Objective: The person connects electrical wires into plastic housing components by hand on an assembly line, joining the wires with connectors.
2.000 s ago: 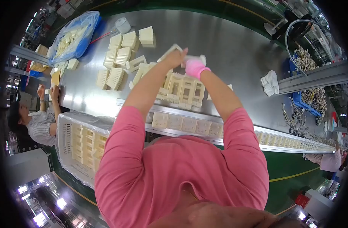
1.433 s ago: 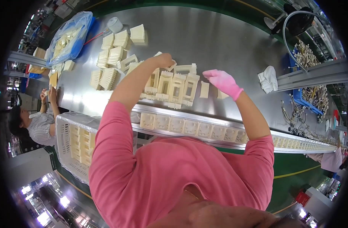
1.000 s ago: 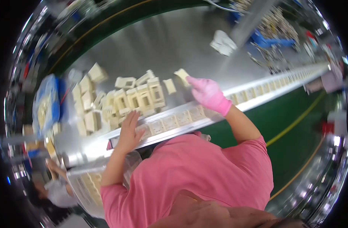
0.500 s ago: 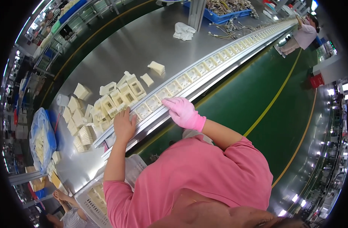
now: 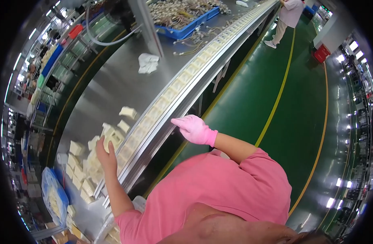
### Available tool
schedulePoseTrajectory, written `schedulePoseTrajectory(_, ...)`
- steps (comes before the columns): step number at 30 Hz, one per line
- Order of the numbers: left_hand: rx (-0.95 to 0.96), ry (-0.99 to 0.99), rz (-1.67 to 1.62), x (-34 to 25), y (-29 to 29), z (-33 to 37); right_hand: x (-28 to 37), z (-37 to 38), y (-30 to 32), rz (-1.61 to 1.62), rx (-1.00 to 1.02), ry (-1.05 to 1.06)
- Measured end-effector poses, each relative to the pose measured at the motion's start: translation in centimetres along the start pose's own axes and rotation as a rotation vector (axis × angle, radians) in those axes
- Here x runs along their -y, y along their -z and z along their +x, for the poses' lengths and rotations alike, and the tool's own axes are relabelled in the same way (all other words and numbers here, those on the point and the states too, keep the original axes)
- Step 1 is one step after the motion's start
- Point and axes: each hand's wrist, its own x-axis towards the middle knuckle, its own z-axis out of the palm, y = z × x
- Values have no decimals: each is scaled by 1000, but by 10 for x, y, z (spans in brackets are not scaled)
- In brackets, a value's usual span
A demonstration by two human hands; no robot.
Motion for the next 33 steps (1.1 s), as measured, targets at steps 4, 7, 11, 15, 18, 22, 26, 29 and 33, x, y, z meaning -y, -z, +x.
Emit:
schedulePoseTrajectory(4,201,-15,-210,-75,-82,58,-67,-32,51,-93,10,-192)
schedulePoseTrajectory(7,340,-153,-254,-114,-146,99,-104,-55,90,-115,8,-303)
schedulePoseTrajectory(11,444,-188,-269,-155,-217,156,-148,-74,134,-142,66,-460)
schedulePoseTrajectory(15,563,-104,-251,-160,-280,213,-182,-87,151,-99,-50,-477)
schedulePoseTrajectory(18,668,-63,-161,-159,-334,255,-209,-95,156,-86,-105,-566)
schedulePoseTrajectory(22,631,-323,18,-154,-403,283,-250,-85,168,-98,34,-661)
schedulePoseTrajectory(26,808,-231,54,-192,-442,302,-278,-47,193,-130,38,-661)
schedulePoseTrajectory(29,584,-308,146,-219,-460,306,-305,-13,207,-140,7,-621)
schedulePoseTrajectory(33,799,-318,208,-234,-486,306,-323,27,223,-115,-43,-532)
